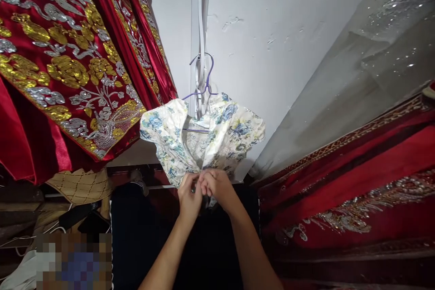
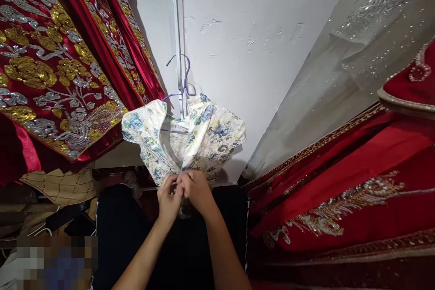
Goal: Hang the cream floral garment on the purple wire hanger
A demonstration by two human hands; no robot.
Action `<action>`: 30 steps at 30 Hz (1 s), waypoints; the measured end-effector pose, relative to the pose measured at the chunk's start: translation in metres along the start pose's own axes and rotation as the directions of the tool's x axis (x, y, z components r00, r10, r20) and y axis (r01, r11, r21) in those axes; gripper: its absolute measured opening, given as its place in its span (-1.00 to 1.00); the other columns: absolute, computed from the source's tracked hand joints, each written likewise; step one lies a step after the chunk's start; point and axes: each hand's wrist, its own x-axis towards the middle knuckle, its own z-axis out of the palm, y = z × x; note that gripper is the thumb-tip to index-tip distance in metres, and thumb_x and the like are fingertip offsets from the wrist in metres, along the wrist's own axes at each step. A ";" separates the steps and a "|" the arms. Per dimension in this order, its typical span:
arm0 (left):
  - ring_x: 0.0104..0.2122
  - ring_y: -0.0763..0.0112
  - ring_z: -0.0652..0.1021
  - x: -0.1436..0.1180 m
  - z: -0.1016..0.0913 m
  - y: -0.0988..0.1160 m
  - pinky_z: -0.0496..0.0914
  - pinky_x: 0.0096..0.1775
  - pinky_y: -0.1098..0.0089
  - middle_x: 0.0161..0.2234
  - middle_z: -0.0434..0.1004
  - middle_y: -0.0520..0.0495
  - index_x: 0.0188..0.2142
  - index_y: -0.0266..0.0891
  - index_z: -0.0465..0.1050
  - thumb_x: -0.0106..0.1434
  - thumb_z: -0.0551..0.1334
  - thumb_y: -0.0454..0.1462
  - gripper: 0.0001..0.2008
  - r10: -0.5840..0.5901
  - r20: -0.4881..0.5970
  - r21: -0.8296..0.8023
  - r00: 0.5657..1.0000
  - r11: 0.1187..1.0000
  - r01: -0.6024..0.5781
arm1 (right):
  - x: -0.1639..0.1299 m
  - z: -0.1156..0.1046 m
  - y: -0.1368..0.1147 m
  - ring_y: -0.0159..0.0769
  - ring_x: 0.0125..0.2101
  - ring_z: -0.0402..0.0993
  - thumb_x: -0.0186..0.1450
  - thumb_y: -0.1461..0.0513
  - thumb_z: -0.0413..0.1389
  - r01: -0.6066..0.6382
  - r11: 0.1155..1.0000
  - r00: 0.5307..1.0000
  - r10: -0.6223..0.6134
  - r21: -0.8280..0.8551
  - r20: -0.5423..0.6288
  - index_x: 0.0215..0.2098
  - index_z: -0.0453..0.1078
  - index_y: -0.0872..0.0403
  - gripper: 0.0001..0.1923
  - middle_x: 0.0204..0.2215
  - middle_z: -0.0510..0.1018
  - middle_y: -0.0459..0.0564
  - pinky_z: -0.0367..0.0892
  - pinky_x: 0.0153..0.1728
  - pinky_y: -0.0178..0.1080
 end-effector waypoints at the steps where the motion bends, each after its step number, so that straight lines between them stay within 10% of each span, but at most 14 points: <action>1: -0.32 0.33 0.52 0.003 0.002 -0.002 0.44 -0.26 0.34 -0.33 0.47 -0.06 -0.24 -0.19 0.49 0.35 0.17 -0.29 -0.89 -0.014 0.028 -0.005 1.000 1.000 0.014 | 0.008 -0.004 -0.012 -0.46 -0.73 0.16 0.24 0.21 0.05 0.027 0.999 0.999 -0.026 0.026 -0.044 -0.49 0.42 0.09 -0.80 -0.73 0.41 -0.14 0.06 -0.63 -0.34; 10: -0.41 0.25 0.49 0.018 0.005 -0.021 0.39 -0.37 0.24 -0.41 0.39 -0.09 -0.37 -0.14 0.42 0.38 0.15 -0.22 -0.81 0.008 0.285 0.013 0.959 1.000 -0.012 | 0.073 -0.026 -0.132 -0.57 -0.73 0.15 0.32 0.19 0.11 0.464 0.866 0.858 -0.387 0.185 -0.339 -0.45 0.43 0.13 -0.78 -0.71 0.41 -0.15 -0.01 -0.72 -0.46; 14: -0.31 0.23 0.51 0.066 -0.014 -0.001 0.45 -0.27 0.20 -0.31 0.46 -0.08 -0.19 -0.15 0.51 0.32 0.24 -0.23 -0.90 0.064 0.247 0.010 0.967 0.998 -0.068 | 0.062 -0.014 -0.125 -0.54 -0.74 0.14 0.33 0.18 0.08 0.441 0.884 0.879 -0.390 0.155 -0.275 -0.46 0.40 0.10 -0.77 -0.72 0.39 -0.17 0.02 -0.71 -0.45; 19: -0.10 0.30 0.54 0.151 -0.036 0.080 0.49 -0.08 0.23 -0.05 0.51 -0.14 0.18 -0.11 0.39 0.41 0.18 -0.26 -0.64 0.379 -0.017 -0.064 0.925 0.923 -0.380 | 0.056 0.003 -0.117 -0.49 -0.70 0.20 0.33 0.17 0.07 0.485 0.874 0.865 -0.472 0.038 -0.168 -0.45 0.41 0.09 -0.77 -0.72 0.39 -0.16 0.11 -0.64 -0.41; 23: -0.19 0.34 0.54 0.189 -0.044 0.118 0.43 -0.11 0.31 -0.21 0.55 -0.08 -0.12 -0.19 0.51 0.43 0.14 -0.32 -0.84 0.517 0.134 0.113 0.846 0.840 -0.531 | 0.065 0.008 -0.109 -0.47 -0.66 0.20 0.32 0.17 0.07 0.540 0.842 0.821 -0.521 0.019 -0.232 -0.43 0.40 0.08 -0.79 -0.70 0.35 -0.18 0.11 -0.60 -0.38; 30: -0.24 0.31 0.52 0.206 -0.047 0.118 0.38 -0.18 0.33 -0.24 0.50 -0.09 -0.17 -0.22 0.45 0.41 0.15 -0.31 -0.89 0.488 0.400 0.213 0.776 0.774 -0.596 | 0.072 0.005 -0.097 -0.46 -0.64 0.16 0.34 0.12 0.06 0.560 0.828 0.788 -0.522 0.026 -0.326 -0.41 0.38 0.06 -0.77 -0.67 0.30 -0.20 0.08 -0.57 -0.36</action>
